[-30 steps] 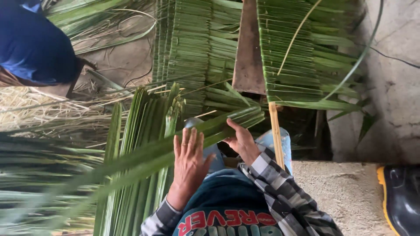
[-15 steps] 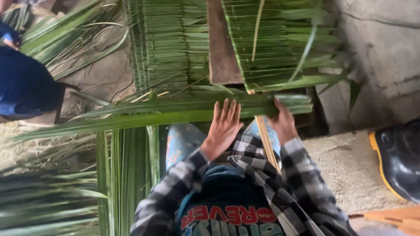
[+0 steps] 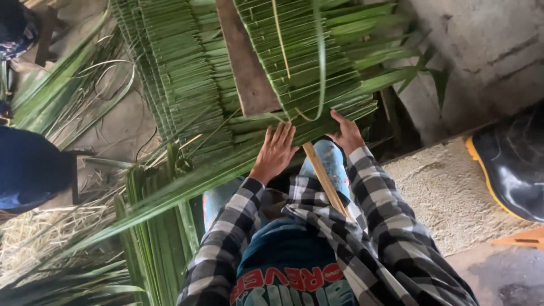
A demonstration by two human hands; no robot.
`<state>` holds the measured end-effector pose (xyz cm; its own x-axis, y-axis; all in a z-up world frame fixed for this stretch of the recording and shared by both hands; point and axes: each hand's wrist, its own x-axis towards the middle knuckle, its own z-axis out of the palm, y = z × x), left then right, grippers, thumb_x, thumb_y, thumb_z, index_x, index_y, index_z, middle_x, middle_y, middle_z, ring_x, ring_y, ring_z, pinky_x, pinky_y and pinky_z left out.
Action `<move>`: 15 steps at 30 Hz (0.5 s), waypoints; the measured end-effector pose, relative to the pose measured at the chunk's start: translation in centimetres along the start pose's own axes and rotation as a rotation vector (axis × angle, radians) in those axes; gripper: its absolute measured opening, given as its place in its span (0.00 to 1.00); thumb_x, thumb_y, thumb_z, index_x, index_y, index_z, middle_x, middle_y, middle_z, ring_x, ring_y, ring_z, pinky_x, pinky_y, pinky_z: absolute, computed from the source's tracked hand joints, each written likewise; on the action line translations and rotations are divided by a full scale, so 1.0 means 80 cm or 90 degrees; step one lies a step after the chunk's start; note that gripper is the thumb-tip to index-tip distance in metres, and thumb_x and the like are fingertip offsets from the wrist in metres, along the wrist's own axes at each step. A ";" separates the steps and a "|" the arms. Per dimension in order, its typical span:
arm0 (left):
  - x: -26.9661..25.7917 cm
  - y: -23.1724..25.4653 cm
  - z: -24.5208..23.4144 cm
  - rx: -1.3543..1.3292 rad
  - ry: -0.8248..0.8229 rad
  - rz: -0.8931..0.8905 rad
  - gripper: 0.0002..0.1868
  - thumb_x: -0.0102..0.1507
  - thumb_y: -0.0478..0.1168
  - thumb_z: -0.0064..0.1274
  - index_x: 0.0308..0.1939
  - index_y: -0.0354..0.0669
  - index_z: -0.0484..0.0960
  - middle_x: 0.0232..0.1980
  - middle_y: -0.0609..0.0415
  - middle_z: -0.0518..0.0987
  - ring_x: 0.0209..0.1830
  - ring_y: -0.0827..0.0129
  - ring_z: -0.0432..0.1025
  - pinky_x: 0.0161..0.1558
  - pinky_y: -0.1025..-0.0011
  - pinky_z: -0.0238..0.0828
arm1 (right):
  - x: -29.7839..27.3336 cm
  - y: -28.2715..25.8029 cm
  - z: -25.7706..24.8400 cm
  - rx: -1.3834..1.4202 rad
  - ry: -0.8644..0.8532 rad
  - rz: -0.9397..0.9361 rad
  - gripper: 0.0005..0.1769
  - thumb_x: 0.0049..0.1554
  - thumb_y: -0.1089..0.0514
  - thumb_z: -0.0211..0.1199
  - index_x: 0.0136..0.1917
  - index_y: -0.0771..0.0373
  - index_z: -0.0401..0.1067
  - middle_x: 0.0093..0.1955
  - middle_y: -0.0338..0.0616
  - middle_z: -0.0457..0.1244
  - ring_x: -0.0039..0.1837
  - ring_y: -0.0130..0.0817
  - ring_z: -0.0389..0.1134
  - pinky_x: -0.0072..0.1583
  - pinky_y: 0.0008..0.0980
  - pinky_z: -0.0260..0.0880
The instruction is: Weaving palm leaves onto a wooden frame to create thatched roofing panels
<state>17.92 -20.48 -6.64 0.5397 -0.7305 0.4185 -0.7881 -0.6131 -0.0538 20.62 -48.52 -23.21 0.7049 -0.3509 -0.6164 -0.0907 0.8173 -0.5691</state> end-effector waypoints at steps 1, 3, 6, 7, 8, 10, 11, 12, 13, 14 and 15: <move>0.000 0.000 0.006 -0.001 0.000 0.003 0.33 0.68 0.56 0.51 0.69 0.35 0.72 0.71 0.39 0.70 0.71 0.47 0.65 0.69 0.44 0.58 | -0.005 -0.006 0.003 0.002 0.002 -0.002 0.34 0.53 0.58 0.82 0.66 0.65 0.68 0.63 0.57 0.62 0.63 0.63 0.68 0.53 0.78 0.72; -0.001 -0.002 0.017 0.007 0.018 0.013 0.33 0.67 0.55 0.53 0.69 0.35 0.72 0.72 0.38 0.69 0.71 0.47 0.66 0.68 0.47 0.62 | -0.018 -0.015 0.012 -0.005 0.009 0.016 0.34 0.51 0.59 0.82 0.65 0.64 0.67 0.62 0.56 0.63 0.62 0.63 0.69 0.53 0.78 0.71; 0.002 -0.001 0.018 -0.014 0.033 0.018 0.32 0.69 0.53 0.50 0.71 0.34 0.69 0.73 0.36 0.68 0.71 0.47 0.65 0.69 0.47 0.60 | -0.050 -0.036 0.031 0.006 -0.003 0.023 0.33 0.52 0.60 0.81 0.65 0.64 0.66 0.64 0.59 0.62 0.64 0.66 0.67 0.52 0.78 0.72; 0.004 -0.002 0.020 -0.015 0.032 0.019 0.32 0.69 0.53 0.50 0.71 0.34 0.69 0.73 0.36 0.68 0.71 0.47 0.65 0.69 0.47 0.60 | -0.042 -0.033 0.025 0.007 -0.001 0.022 0.33 0.52 0.60 0.81 0.65 0.64 0.66 0.64 0.59 0.62 0.64 0.66 0.67 0.52 0.78 0.72; 0.007 -0.002 0.021 -0.037 0.022 0.005 0.33 0.68 0.53 0.53 0.70 0.34 0.69 0.72 0.36 0.69 0.71 0.47 0.65 0.69 0.46 0.60 | -0.034 -0.030 0.019 0.008 0.000 0.026 0.35 0.53 0.60 0.80 0.67 0.64 0.65 0.65 0.59 0.61 0.65 0.67 0.66 0.54 0.78 0.72; 0.008 -0.002 0.021 -0.060 0.010 -0.010 0.34 0.66 0.52 0.55 0.69 0.34 0.68 0.72 0.36 0.69 0.71 0.47 0.65 0.69 0.45 0.60 | -0.029 -0.025 0.014 0.008 0.001 0.030 0.36 0.54 0.60 0.80 0.69 0.63 0.63 0.67 0.59 0.59 0.67 0.67 0.65 0.56 0.78 0.71; 0.008 -0.002 0.022 -0.059 -0.013 -0.014 0.36 0.66 0.53 0.54 0.70 0.34 0.67 0.73 0.36 0.68 0.72 0.47 0.65 0.69 0.46 0.59 | -0.030 -0.026 0.015 0.004 0.013 0.025 0.35 0.52 0.59 0.81 0.66 0.64 0.65 0.64 0.59 0.60 0.65 0.66 0.67 0.55 0.78 0.71; 0.009 -0.003 0.022 -0.059 -0.036 -0.018 0.37 0.65 0.55 0.54 0.71 0.34 0.65 0.73 0.37 0.67 0.72 0.48 0.64 0.70 0.46 0.58 | -0.031 -0.026 0.017 -0.001 0.024 0.020 0.33 0.51 0.58 0.83 0.62 0.65 0.66 0.62 0.58 0.61 0.63 0.65 0.68 0.54 0.77 0.72; 0.010 -0.002 0.020 -0.059 -0.036 -0.018 0.37 0.65 0.55 0.54 0.71 0.34 0.65 0.73 0.37 0.67 0.72 0.48 0.64 0.70 0.46 0.58 | -0.038 -0.030 0.022 -0.001 0.024 0.020 0.33 0.51 0.58 0.83 0.62 0.65 0.66 0.62 0.58 0.61 0.63 0.65 0.68 0.54 0.77 0.72; 0.011 -0.002 0.017 -0.058 -0.056 -0.021 0.39 0.66 0.55 0.53 0.74 0.37 0.62 0.74 0.38 0.67 0.73 0.48 0.63 0.69 0.46 0.57 | -0.046 -0.033 0.028 -0.009 0.031 0.019 0.32 0.51 0.58 0.82 0.61 0.66 0.67 0.61 0.59 0.61 0.62 0.64 0.68 0.54 0.76 0.72; 0.010 -0.001 0.014 -0.058 -0.078 -0.023 0.40 0.66 0.55 0.52 0.77 0.39 0.59 0.75 0.39 0.66 0.74 0.48 0.63 0.69 0.45 0.57 | -0.054 -0.036 0.032 -0.017 0.039 0.019 0.31 0.51 0.58 0.81 0.60 0.68 0.67 0.60 0.60 0.62 0.62 0.64 0.68 0.54 0.74 0.73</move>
<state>18.77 -21.37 -7.32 0.5959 -0.7429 0.3050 -0.7882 -0.6138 0.0447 19.67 -48.16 -17.51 0.6568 -0.3545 -0.6655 -0.1309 0.8155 -0.5637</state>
